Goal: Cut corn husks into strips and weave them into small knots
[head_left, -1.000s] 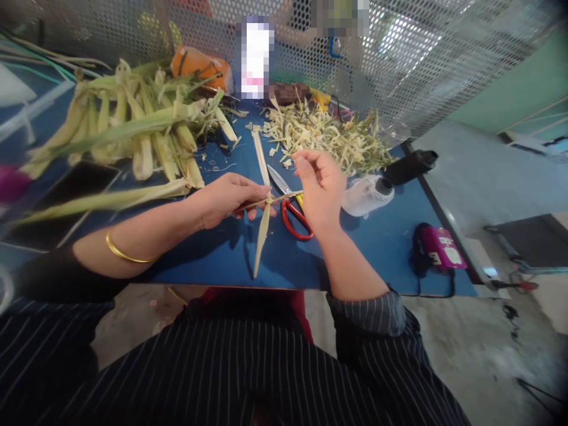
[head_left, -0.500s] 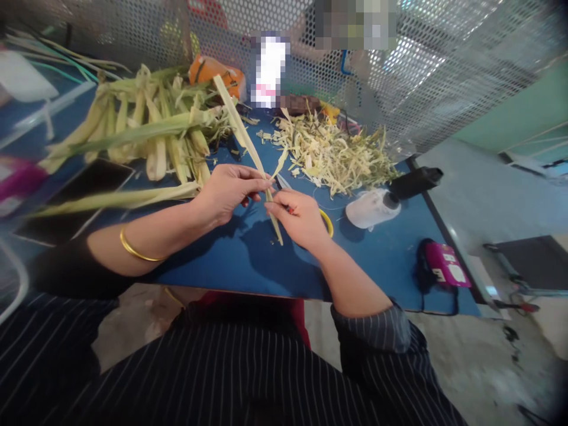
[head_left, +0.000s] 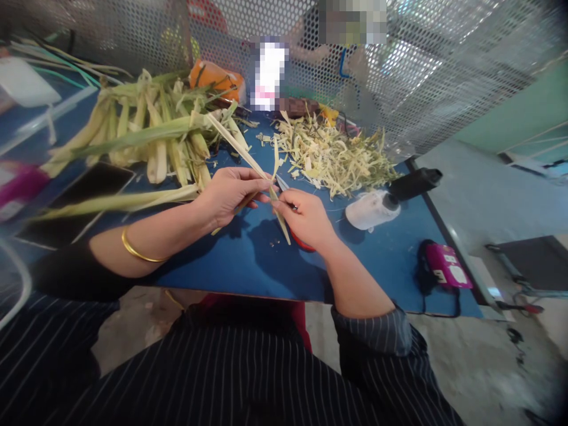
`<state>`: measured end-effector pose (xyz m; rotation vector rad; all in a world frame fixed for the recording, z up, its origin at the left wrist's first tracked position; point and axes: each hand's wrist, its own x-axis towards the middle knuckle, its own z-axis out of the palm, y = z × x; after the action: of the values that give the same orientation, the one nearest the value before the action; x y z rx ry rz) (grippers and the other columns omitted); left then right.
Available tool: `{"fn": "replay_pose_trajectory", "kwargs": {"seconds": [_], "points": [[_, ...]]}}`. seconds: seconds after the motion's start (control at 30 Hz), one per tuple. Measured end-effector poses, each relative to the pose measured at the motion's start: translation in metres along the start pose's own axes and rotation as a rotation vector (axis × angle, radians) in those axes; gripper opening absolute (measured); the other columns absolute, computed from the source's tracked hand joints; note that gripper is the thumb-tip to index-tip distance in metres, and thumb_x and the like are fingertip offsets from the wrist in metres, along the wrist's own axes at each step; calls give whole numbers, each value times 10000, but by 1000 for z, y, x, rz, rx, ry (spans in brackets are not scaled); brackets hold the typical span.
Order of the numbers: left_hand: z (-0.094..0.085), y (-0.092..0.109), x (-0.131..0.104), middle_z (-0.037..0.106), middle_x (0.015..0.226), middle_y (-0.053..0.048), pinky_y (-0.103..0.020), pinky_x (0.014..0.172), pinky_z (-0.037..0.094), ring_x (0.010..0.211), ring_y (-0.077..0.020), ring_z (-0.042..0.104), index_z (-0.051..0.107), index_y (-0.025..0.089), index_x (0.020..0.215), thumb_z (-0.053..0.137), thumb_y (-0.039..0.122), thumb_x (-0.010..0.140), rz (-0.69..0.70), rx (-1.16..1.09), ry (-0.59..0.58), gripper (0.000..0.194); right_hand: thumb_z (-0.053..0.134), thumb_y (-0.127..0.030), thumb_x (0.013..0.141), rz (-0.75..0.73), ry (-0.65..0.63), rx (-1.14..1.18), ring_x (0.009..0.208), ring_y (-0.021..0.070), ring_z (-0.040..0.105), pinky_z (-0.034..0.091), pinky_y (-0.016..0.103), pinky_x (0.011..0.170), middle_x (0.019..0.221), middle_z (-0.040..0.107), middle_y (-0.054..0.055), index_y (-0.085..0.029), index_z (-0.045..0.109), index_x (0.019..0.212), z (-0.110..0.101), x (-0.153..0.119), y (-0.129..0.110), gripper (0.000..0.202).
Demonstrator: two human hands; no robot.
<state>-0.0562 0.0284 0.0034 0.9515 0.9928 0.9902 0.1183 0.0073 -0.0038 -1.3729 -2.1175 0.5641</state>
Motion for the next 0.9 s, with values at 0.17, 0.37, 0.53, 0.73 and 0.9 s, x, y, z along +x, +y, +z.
{"fn": "replay_pose_trajectory", "kwargs": {"seconds": [0.17,0.37,0.53,0.73,0.9], "points": [[2,-5,1,675,639,-44,-181,445,427,522,-91,609,699,104,710,777,199,685,27,18,37,126,550,-325,886,-41,78,57,624,114,491,359,266,621,645,530,-18,-189,573,629,-2,-1,-2,292],[6,-3,-5,738,864,-69,-213,675,531,745,-130,696,718,114,829,714,145,742,3,-127,-63,93,573,-351,886,-174,532,-28,678,138,528,404,305,705,683,572,8,-200,604,687,2,-8,-8,252],[11,-14,-5,728,829,-40,-213,715,509,745,-110,663,698,125,822,707,118,731,82,-215,-63,91,598,-396,867,-54,315,-10,627,128,520,371,281,610,698,603,7,-214,679,773,22,-11,-12,220],[14,-21,-4,707,787,-29,-201,662,473,697,-95,628,693,125,798,725,134,710,92,-163,-3,94,582,-301,860,44,300,62,623,126,504,357,273,602,683,613,1,-202,614,690,40,-10,-10,199],[12,-20,-2,717,829,-34,-213,684,478,727,-102,629,709,133,823,739,148,686,94,-126,37,141,535,-215,847,-2,273,162,634,116,477,361,263,611,658,532,-17,-201,500,637,38,-9,-8,213]]}}
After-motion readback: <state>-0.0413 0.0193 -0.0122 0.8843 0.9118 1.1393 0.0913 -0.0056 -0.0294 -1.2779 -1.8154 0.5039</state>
